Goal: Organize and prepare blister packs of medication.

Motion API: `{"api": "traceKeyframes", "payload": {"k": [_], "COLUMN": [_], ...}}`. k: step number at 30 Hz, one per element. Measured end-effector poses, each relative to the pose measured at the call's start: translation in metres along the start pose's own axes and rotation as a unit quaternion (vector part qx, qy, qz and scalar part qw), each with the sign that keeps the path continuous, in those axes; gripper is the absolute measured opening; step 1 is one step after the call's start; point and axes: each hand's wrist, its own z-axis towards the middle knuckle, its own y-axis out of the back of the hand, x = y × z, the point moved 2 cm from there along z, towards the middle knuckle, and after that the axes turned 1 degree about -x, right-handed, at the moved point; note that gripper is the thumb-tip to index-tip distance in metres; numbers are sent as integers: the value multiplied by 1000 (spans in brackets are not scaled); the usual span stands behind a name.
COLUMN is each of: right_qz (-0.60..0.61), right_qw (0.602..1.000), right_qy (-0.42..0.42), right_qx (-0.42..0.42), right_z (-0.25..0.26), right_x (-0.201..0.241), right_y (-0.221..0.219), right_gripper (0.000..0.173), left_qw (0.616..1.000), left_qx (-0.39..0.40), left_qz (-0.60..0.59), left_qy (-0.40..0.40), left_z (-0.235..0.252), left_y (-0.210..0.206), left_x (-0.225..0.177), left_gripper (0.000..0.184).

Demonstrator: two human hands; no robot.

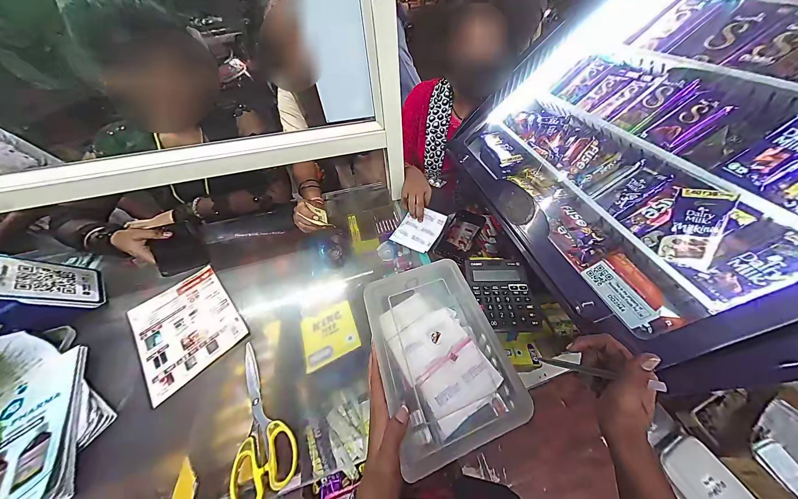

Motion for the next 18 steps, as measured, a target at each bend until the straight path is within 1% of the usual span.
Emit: {"api": "traceKeyframes", "payload": {"k": [7,14,18], "right_qz": [-25,1,-10], "right_qw": [999,999,999], "right_qy": [16,10,8], "right_qx": [40,43,39], "right_z": [-5,-10,-11], "right_x": [0,-3,-2], "right_y": [-1,-6,-7], "right_gripper": [67,68,69], "left_qw": [1000,1000,1000], "left_qx": [8,10,11], "left_qz": [13,8,1], "left_qy": [-21,-4,-23], "left_z": [1,1,2], "left_y": [-1,0,0], "left_x": [-2,-4,-1], "left_gripper": [109,112,108]}}
